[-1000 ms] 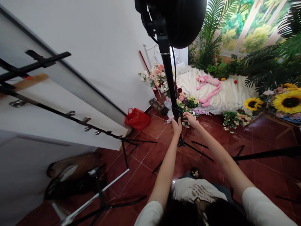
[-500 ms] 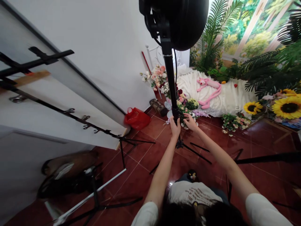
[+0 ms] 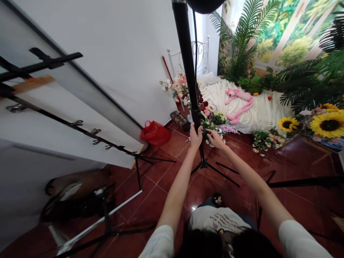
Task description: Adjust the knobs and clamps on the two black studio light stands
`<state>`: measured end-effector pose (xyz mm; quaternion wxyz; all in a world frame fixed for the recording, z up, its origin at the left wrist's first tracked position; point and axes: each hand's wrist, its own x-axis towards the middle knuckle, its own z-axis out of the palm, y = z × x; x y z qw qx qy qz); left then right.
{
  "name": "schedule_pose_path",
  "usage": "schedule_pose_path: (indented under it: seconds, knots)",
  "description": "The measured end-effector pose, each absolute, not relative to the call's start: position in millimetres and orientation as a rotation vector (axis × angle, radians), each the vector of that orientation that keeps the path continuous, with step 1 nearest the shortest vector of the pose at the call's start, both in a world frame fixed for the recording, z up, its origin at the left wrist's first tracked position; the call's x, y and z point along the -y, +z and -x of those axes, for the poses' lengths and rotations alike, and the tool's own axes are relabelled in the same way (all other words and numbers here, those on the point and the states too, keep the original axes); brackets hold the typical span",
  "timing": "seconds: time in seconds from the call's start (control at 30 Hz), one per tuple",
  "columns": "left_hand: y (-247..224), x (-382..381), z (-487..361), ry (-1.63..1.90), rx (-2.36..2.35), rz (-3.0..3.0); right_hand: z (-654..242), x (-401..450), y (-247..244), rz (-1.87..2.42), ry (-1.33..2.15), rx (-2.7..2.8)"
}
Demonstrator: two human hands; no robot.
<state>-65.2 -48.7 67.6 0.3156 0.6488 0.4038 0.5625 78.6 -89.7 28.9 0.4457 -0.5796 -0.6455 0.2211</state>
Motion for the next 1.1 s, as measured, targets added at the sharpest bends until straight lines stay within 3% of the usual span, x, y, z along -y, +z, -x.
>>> schedule_pose_path:
  seconds: [0.43,1.1]
  knots:
    - [122.5,34.0,56.2,1.621,-0.880,-1.710,-78.8,87.2,35.5,1.421,0.517,1.662]
    - [132.5,34.9,59.0,1.578,-0.849,-1.745,-80.7,59.1,38.7,1.683,0.524,1.743]
